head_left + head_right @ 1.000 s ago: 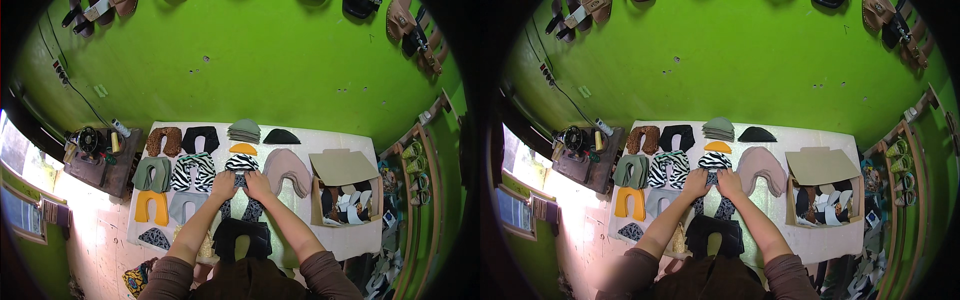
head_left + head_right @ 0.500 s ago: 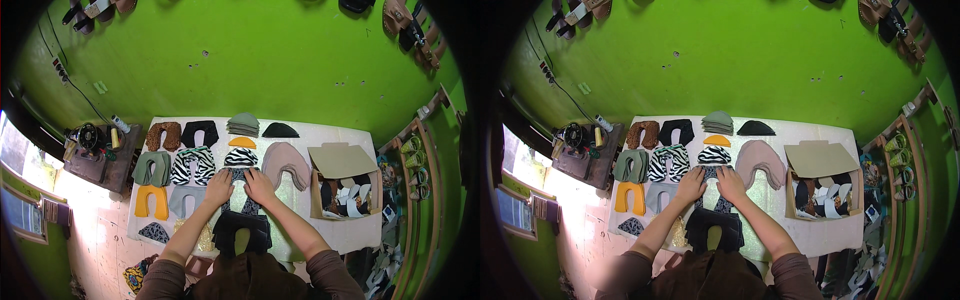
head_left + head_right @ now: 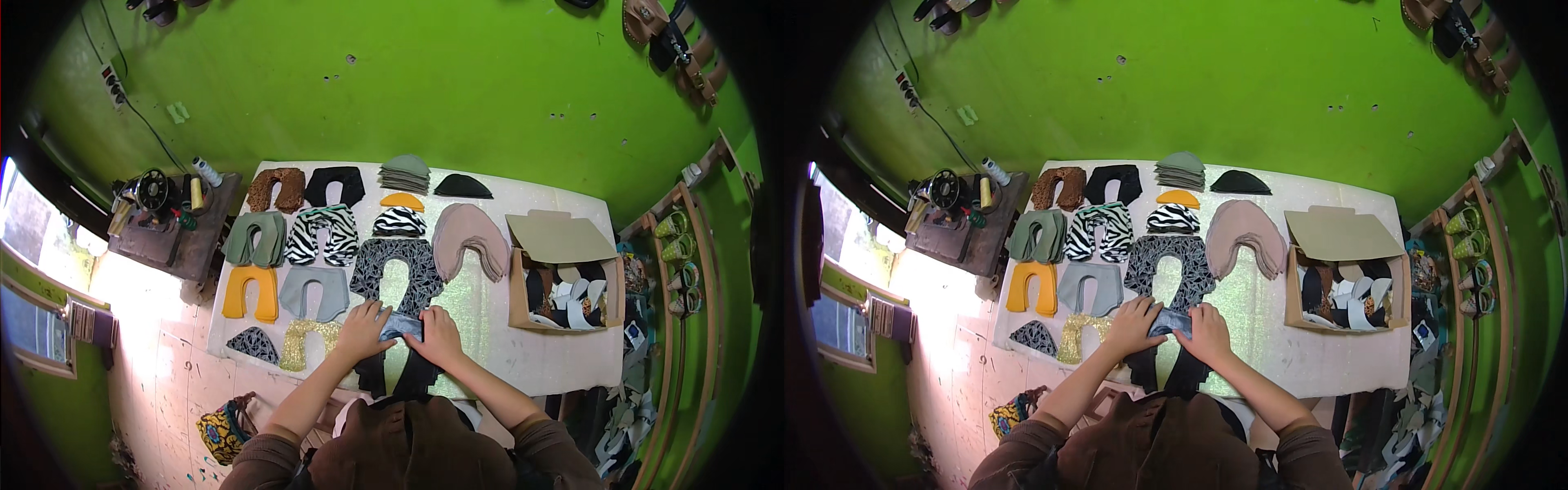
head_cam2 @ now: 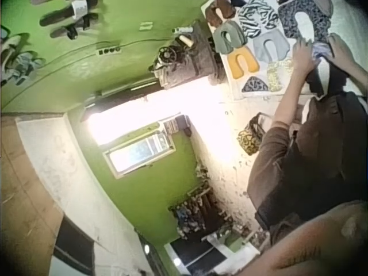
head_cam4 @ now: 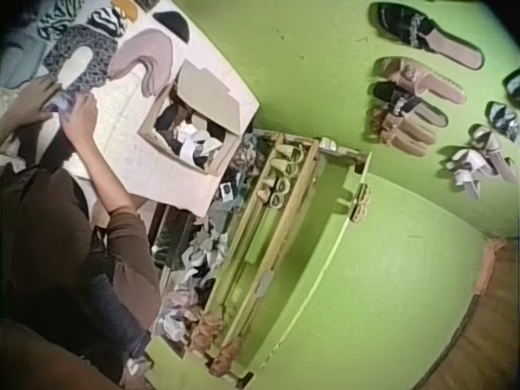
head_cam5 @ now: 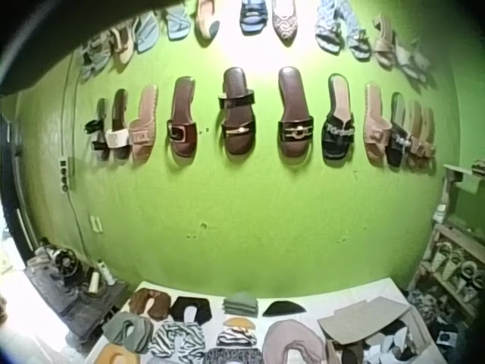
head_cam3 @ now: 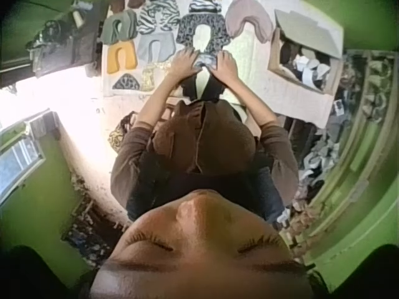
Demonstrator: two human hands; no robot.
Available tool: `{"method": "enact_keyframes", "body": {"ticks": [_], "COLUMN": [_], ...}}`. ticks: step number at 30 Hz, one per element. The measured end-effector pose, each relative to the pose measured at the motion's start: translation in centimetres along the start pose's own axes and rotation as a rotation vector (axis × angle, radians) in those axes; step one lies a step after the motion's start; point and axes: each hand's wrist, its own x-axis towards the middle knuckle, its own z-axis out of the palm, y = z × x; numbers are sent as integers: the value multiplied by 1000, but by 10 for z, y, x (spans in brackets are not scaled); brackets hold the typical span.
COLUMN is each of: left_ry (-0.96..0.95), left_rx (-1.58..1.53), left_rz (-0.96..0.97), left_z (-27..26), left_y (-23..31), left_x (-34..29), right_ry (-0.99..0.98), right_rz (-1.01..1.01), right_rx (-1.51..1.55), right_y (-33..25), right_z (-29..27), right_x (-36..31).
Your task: Sorting and organizing cut shoe upper components by pattern and color on a workbench.
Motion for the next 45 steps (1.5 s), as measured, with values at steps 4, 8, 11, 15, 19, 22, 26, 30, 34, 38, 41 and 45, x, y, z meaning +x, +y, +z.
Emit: {"method": "enact_keyframes", "body": {"ticks": [4, 8, 11, 15, 19, 22, 26, 30, 34, 38, 41, 45], "left_ry": [-29, -46, -3, 91, 59, 41, -7, -33, -23, -55, -140, -179], "left_rx": [61, 127, 141, 177, 127, 156, 194, 217, 184, 142, 174, 129], "left_rz": [-16, -52, -97, -91, -90, -112, -121, -74, -16, -32, -59, -81], "left_z": [5, 10, 12, 15, 20, 21, 18, 22, 28, 30, 26, 24], "left_y": [4, 12, 18, 24, 23, 24, 27, 25, 26, 25, 29, 29], "left_x": [-1, -5, -8, -12, -13, -12, -8, -14, -16, -13, -8, -8], "right_ry": [10, -17, -5, -45, -72, -76, -65, -178, -103, -174, -187, -186], "right_rz": [28, -6, 1, 14, 10, 4, -4, 13, -22, -12, -20, -27], "right_rx": [-30, -118, -94, -99, -115, -143, -151, -156, -158, -204, -233, -248], "right_y": [-10, -11, -8, -5, -4, -5, -2, -6, -1, -6, -9, -9], "right_z": [12, 16, 13, 7, 7, 7, 11, 8, 12, 11, 9, 9], "right_x": [-14, -18, -18, -20, -20, -20, -23, -24, -27, -25, -20, -19]}}
